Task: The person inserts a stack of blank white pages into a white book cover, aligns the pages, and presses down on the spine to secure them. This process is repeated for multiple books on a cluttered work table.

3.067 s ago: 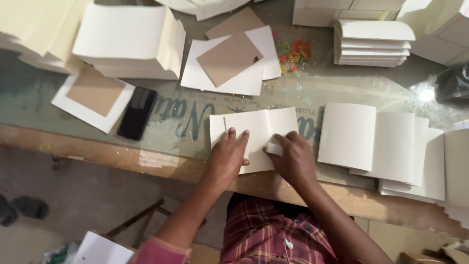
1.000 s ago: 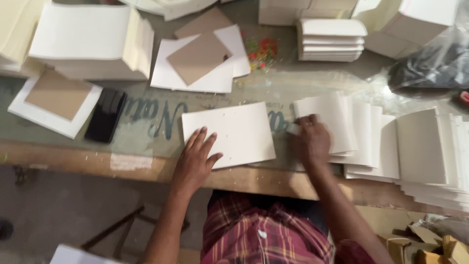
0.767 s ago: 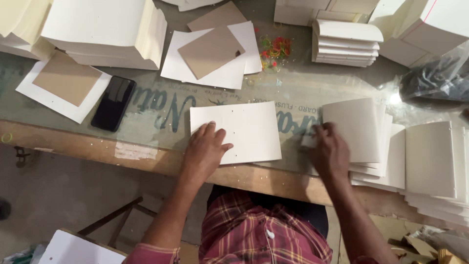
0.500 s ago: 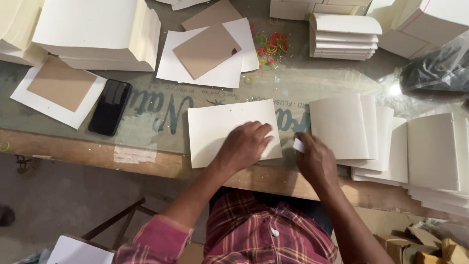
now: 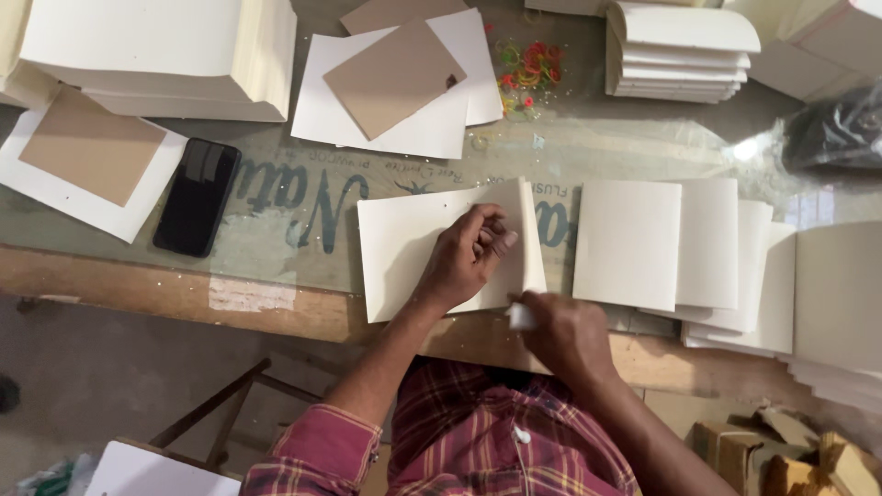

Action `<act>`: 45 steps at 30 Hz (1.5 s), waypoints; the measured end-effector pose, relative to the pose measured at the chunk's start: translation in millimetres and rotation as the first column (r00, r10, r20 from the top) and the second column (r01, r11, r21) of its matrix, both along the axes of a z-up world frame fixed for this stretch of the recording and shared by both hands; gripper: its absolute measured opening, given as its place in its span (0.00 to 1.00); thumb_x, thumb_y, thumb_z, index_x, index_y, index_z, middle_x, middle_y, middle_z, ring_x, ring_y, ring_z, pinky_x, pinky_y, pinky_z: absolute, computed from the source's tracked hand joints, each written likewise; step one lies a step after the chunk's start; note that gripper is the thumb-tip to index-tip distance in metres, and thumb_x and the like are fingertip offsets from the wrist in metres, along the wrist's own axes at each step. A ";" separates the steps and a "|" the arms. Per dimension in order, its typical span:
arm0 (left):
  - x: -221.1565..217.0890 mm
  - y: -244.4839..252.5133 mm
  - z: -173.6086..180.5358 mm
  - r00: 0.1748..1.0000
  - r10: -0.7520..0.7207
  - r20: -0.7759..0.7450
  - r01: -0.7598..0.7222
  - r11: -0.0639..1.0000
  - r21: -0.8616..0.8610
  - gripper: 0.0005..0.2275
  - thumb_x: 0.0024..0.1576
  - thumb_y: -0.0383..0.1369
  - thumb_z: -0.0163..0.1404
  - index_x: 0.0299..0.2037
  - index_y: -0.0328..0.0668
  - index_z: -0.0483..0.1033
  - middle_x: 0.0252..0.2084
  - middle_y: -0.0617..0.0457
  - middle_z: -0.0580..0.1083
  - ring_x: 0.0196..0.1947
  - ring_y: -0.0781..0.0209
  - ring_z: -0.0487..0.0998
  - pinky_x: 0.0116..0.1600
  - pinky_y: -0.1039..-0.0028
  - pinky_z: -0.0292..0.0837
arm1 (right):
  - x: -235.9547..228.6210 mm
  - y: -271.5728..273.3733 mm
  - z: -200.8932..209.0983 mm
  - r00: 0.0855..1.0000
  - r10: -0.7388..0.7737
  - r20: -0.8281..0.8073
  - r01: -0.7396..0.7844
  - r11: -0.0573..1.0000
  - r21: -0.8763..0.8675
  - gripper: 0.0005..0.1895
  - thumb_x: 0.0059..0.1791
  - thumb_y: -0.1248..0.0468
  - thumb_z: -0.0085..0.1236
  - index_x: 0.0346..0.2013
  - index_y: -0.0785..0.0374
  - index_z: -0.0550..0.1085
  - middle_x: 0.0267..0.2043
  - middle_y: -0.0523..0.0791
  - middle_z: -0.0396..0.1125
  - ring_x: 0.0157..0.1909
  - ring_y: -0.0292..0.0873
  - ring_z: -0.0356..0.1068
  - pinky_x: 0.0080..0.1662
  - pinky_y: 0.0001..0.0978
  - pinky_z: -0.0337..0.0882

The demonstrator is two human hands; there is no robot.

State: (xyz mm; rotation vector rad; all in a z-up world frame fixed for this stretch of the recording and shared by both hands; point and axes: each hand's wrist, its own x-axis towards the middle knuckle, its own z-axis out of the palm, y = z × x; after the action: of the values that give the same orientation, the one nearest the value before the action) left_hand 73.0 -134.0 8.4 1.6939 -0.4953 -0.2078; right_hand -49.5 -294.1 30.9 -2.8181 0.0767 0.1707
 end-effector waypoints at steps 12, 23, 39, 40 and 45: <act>0.7 5.5 -0.5 1.000 0.020 0.013 -0.018 0.996 -0.091 0.27 0.59 0.41 0.61 0.61 0.34 0.64 0.45 0.49 0.79 0.42 0.64 0.83 0.47 0.71 0.80 | 2.5 -27.3 -9.5 0.930 0.308 0.199 -0.328 0.941 0.079 0.16 0.34 0.72 0.63 0.36 0.57 0.79 0.32 0.43 0.75 0.33 0.45 0.75 0.36 0.40 0.74; -3.0 3.3 0.0 0.997 0.013 -0.082 -0.023 0.992 -0.124 0.40 0.57 0.37 0.58 0.74 0.40 0.43 0.37 0.51 0.76 0.33 0.65 0.80 0.41 0.74 0.78 | 1.2 -28.4 -7.4 0.936 0.288 0.202 -0.309 0.947 0.084 0.17 0.34 0.71 0.64 0.37 0.57 0.79 0.31 0.43 0.74 0.33 0.46 0.74 0.37 0.40 0.74; 0.4 2.0 -5.8 0.987 0.081 0.138 -0.083 0.996 0.013 0.17 0.58 0.42 0.60 0.44 0.36 0.70 0.42 0.46 0.78 0.41 0.52 0.82 0.43 0.65 0.78 | 3.5 -27.9 -3.8 0.918 0.350 0.186 -0.361 0.932 0.025 0.18 0.33 0.71 0.63 0.36 0.56 0.78 0.30 0.43 0.72 0.33 0.47 0.73 0.37 0.41 0.72; 0.7 2.0 -6.0 0.992 0.069 0.108 -0.072 0.997 0.025 0.17 0.58 0.42 0.59 0.44 0.36 0.70 0.42 0.46 0.78 0.40 0.53 0.82 0.42 0.65 0.78 | 3.5 -27.9 -3.4 0.920 0.344 0.188 -0.358 0.933 0.045 0.18 0.32 0.72 0.63 0.36 0.56 0.78 0.30 0.43 0.72 0.33 0.47 0.73 0.37 0.41 0.72; 1.3 2.4 -8.8 0.993 0.060 0.104 -0.064 0.997 0.034 0.17 0.59 0.42 0.58 0.44 0.37 0.70 0.42 0.47 0.78 0.39 0.53 0.82 0.41 0.65 0.78 | 2.5 -27.7 -5.1 0.934 0.316 0.168 -0.330 0.942 0.063 0.19 0.33 0.72 0.62 0.37 0.56 0.79 0.30 0.42 0.73 0.33 0.45 0.73 0.38 0.40 0.73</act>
State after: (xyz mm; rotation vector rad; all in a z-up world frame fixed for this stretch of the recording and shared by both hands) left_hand 74.3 -131.7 -0.3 1.7605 -0.5173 -0.0851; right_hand -47.0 -321.8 25.8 -2.7223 -0.4226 0.0254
